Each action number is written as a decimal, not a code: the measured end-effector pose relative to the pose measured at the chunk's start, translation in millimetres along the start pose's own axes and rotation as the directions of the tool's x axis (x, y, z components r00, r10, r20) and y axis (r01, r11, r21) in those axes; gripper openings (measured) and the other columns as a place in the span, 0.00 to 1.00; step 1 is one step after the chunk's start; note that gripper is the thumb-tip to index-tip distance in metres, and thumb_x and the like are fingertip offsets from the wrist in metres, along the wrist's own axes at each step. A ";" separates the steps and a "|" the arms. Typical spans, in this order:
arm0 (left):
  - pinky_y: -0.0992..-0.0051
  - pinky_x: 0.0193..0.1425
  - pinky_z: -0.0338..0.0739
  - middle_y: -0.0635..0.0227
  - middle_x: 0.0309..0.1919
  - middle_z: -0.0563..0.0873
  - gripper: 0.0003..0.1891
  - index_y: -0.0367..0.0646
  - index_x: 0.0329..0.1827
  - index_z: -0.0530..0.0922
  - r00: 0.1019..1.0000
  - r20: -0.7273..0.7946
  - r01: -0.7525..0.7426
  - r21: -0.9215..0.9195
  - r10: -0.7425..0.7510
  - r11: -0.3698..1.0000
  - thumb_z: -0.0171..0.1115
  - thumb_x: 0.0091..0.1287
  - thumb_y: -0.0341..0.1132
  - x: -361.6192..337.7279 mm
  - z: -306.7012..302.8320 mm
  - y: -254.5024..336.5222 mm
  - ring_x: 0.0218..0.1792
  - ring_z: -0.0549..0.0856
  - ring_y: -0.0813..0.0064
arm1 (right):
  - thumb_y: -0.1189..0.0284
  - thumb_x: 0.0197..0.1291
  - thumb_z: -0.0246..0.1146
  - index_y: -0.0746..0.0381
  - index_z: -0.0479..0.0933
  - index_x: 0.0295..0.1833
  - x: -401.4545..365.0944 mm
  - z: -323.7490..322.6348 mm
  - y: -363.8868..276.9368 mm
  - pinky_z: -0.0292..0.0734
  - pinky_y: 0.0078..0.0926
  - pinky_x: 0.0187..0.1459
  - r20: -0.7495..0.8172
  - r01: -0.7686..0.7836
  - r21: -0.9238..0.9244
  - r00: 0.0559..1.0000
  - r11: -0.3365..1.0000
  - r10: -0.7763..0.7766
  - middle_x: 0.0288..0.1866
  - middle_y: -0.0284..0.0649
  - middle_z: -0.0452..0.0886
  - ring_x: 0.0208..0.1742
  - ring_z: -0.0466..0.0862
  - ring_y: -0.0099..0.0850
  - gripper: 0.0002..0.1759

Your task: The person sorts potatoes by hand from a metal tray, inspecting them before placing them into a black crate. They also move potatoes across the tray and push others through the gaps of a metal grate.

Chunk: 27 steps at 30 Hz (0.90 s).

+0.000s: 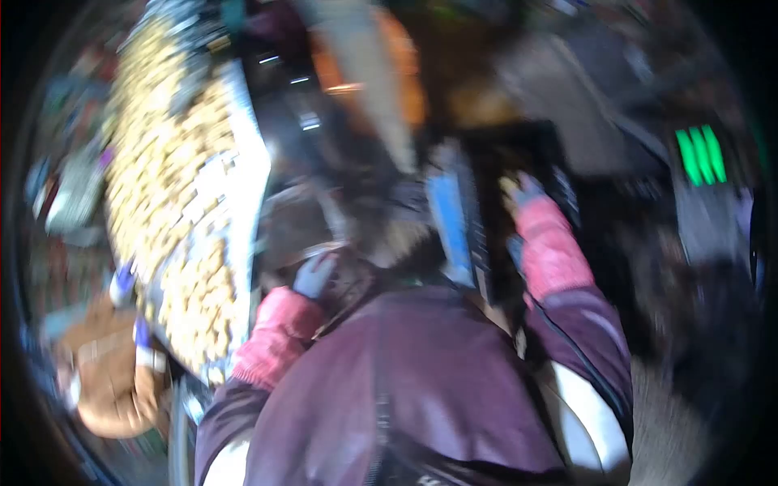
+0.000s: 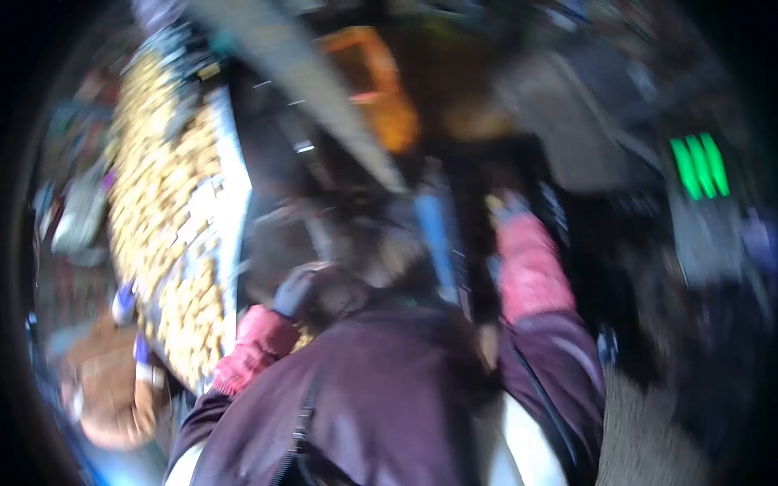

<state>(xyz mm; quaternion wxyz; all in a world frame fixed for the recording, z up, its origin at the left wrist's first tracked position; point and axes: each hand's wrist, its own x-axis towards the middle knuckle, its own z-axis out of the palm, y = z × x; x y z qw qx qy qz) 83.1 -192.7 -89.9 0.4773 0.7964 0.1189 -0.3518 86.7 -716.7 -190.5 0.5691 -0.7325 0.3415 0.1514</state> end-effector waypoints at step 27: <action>0.52 0.66 0.71 0.54 0.63 0.78 0.25 0.46 0.67 0.74 0.381 -0.580 -0.287 0.666 0.720 0.688 0.60 0.68 0.45 -104.2 -82.8 -28.2 0.63 0.75 0.45 | 0.80 0.58 0.64 0.69 0.80 0.54 -194.0 221.9 -350.4 0.80 0.33 0.50 0.501 1.000 0.016 -0.019 -0.013 -0.865 0.50 0.49 0.84 0.47 0.86 0.38 0.16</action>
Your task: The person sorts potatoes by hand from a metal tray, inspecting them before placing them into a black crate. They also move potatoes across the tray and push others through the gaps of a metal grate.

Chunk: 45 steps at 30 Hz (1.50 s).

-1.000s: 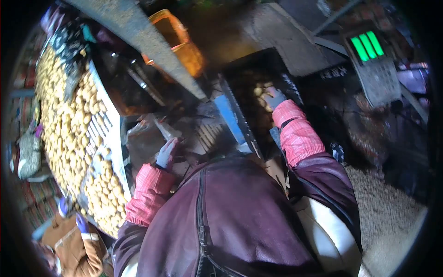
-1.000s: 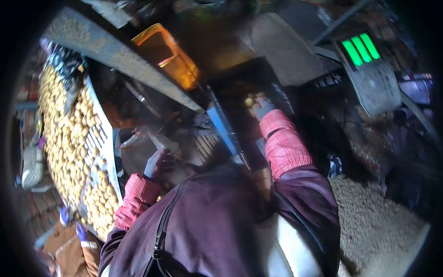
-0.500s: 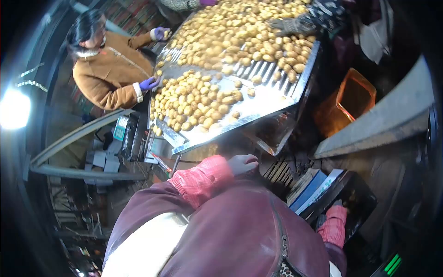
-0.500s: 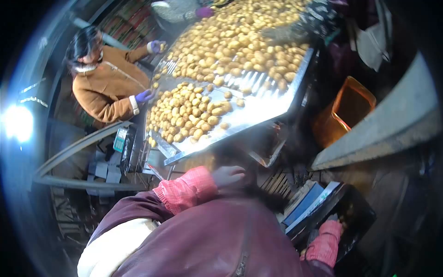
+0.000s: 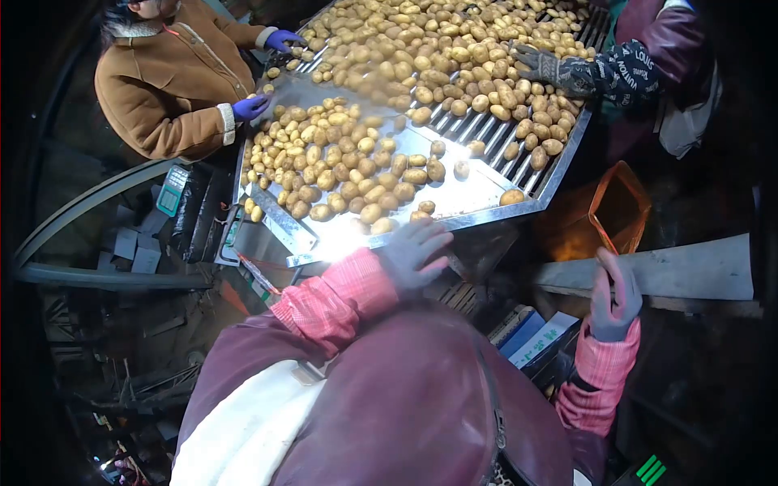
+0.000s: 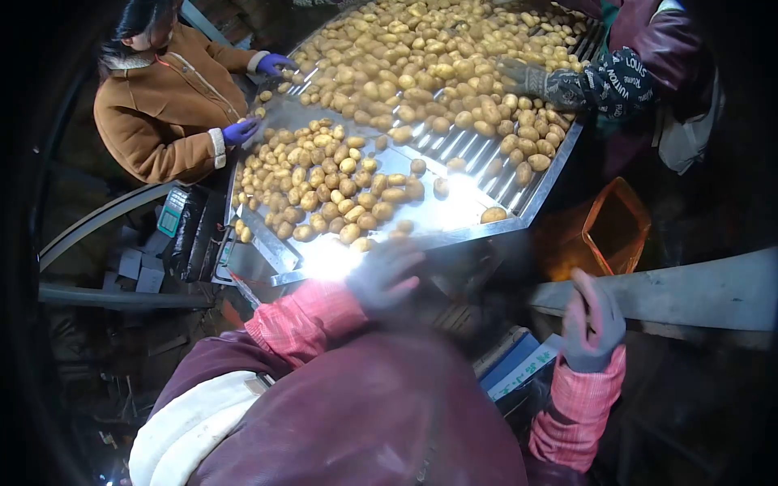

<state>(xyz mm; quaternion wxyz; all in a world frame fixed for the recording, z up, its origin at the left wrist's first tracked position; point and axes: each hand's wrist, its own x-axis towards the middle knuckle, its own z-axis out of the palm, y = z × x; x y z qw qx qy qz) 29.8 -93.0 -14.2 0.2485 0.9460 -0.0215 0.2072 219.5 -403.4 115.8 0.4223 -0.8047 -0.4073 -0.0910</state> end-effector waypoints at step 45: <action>0.41 0.70 0.57 0.59 0.54 0.80 0.15 0.45 0.49 0.82 0.938 -0.125 0.345 0.235 -0.324 0.909 0.65 0.60 0.37 -15.5 -53.2 -115.5 0.65 0.70 0.44 | 0.52 0.54 0.67 0.50 0.66 0.71 174.0 303.4 49.0 0.73 0.49 0.59 0.721 0.187 -0.397 0.670 0.899 0.179 0.59 0.52 0.69 0.58 0.74 0.54 0.39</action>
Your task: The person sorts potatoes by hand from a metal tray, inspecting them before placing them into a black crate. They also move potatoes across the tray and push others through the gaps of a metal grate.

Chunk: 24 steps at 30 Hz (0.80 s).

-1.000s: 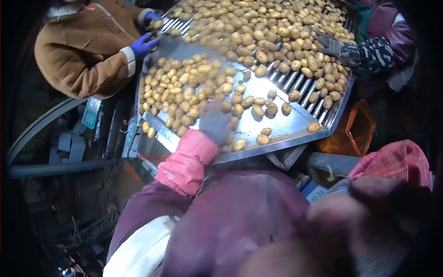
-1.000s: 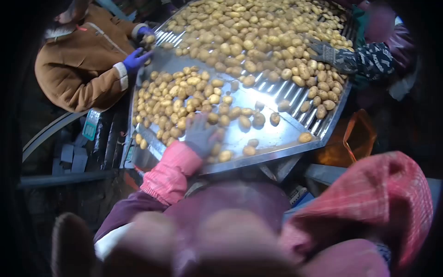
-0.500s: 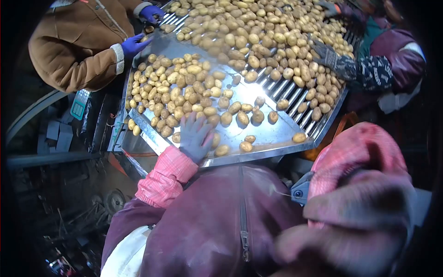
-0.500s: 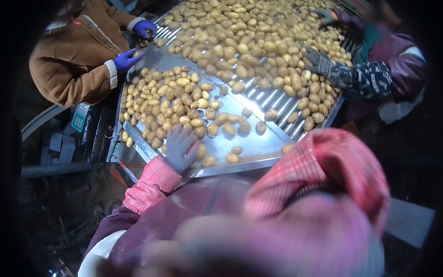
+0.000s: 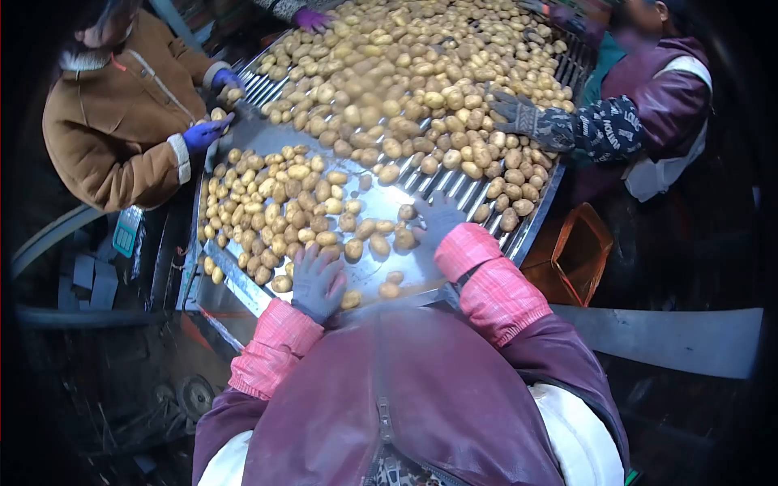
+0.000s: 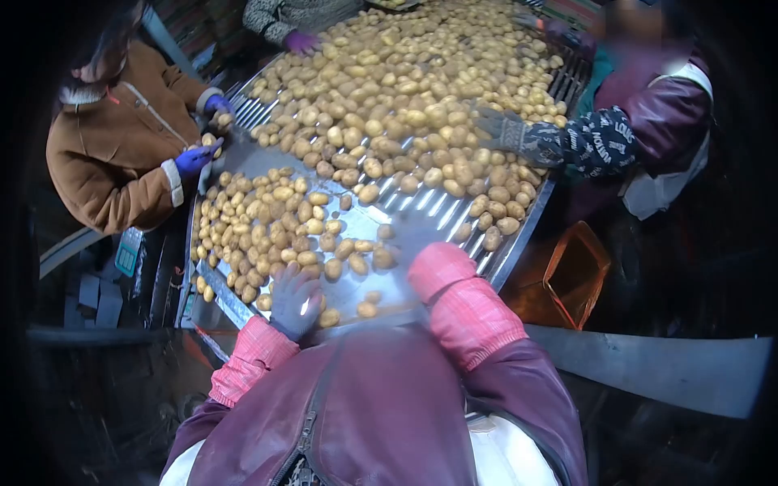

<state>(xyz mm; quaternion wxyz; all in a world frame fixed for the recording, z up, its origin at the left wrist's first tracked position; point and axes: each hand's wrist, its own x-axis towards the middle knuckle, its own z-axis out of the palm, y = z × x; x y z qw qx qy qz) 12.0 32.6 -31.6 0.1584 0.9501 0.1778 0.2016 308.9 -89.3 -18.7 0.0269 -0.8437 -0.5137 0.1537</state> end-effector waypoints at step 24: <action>0.75 0.43 0.79 0.70 0.39 0.85 0.11 0.40 0.50 0.83 0.689 0.605 0.725 -0.567 -0.399 0.391 0.62 0.70 0.35 91.3 -25.5 29.2 0.36 0.83 0.77 | 0.52 0.59 0.64 0.54 0.71 0.62 52.6 -9.3 97.4 0.78 0.51 0.48 -0.408 -0.280 0.054 0.870 0.959 0.277 0.66 0.52 0.67 0.52 0.81 0.49 0.29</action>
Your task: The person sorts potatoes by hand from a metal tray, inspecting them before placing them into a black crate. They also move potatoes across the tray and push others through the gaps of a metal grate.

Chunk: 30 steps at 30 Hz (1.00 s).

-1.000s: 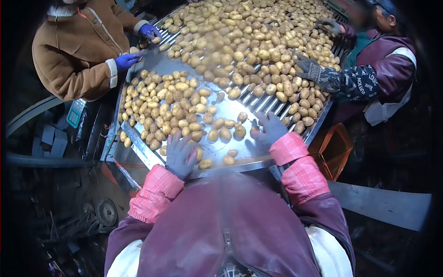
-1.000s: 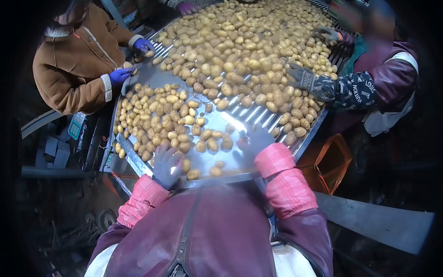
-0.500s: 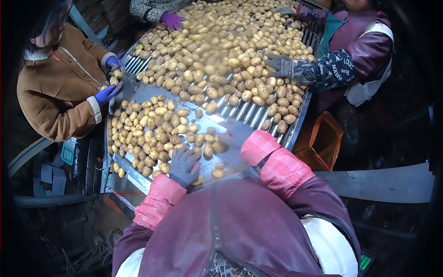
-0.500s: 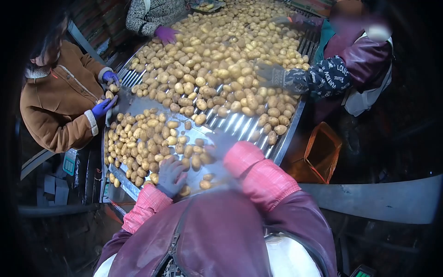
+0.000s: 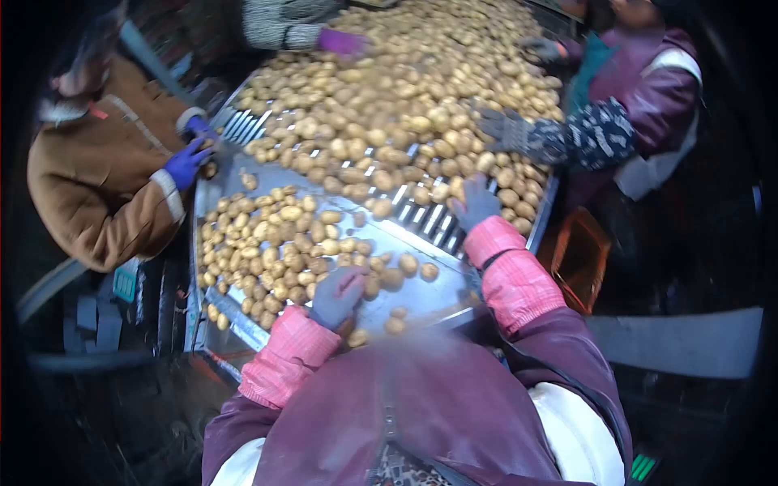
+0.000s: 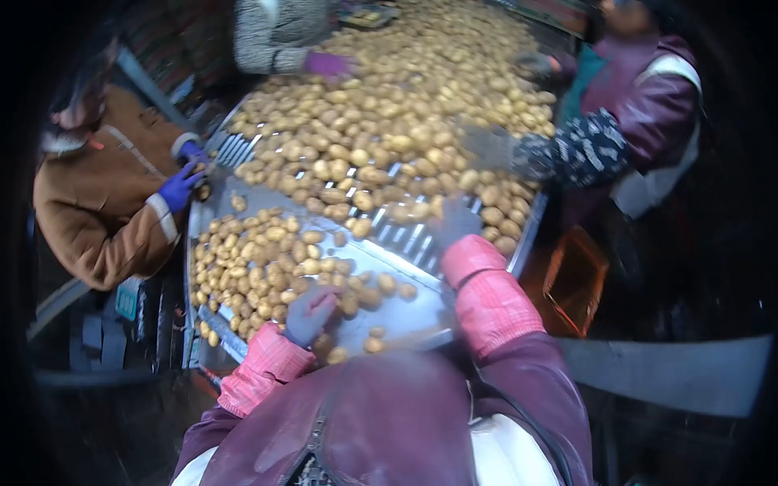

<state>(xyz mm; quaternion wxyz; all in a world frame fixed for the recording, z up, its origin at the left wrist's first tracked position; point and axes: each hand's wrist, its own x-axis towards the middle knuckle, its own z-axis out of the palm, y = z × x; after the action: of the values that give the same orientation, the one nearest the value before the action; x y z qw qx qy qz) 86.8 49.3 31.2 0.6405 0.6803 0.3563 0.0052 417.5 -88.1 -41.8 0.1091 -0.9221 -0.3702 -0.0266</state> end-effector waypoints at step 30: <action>0.49 0.60 0.77 0.52 0.63 0.74 0.24 0.38 0.71 0.66 0.922 0.359 0.227 -0.807 0.148 0.546 0.49 0.75 0.38 37.9 -4.2 -24.1 0.60 0.79 0.49 | 0.54 0.54 0.69 0.56 0.73 0.62 -42.3 -56.4 -6.5 0.73 0.44 0.53 0.124 0.045 0.063 0.991 0.997 -0.052 0.51 0.43 0.78 0.54 0.78 0.44 0.31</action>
<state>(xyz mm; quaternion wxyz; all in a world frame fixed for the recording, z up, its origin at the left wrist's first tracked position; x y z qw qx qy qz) 101.7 69.8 -6.1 0.9429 0.2707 0.1926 0.0256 384.2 -124.6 8.8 0.1127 -0.9090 -0.3992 0.0400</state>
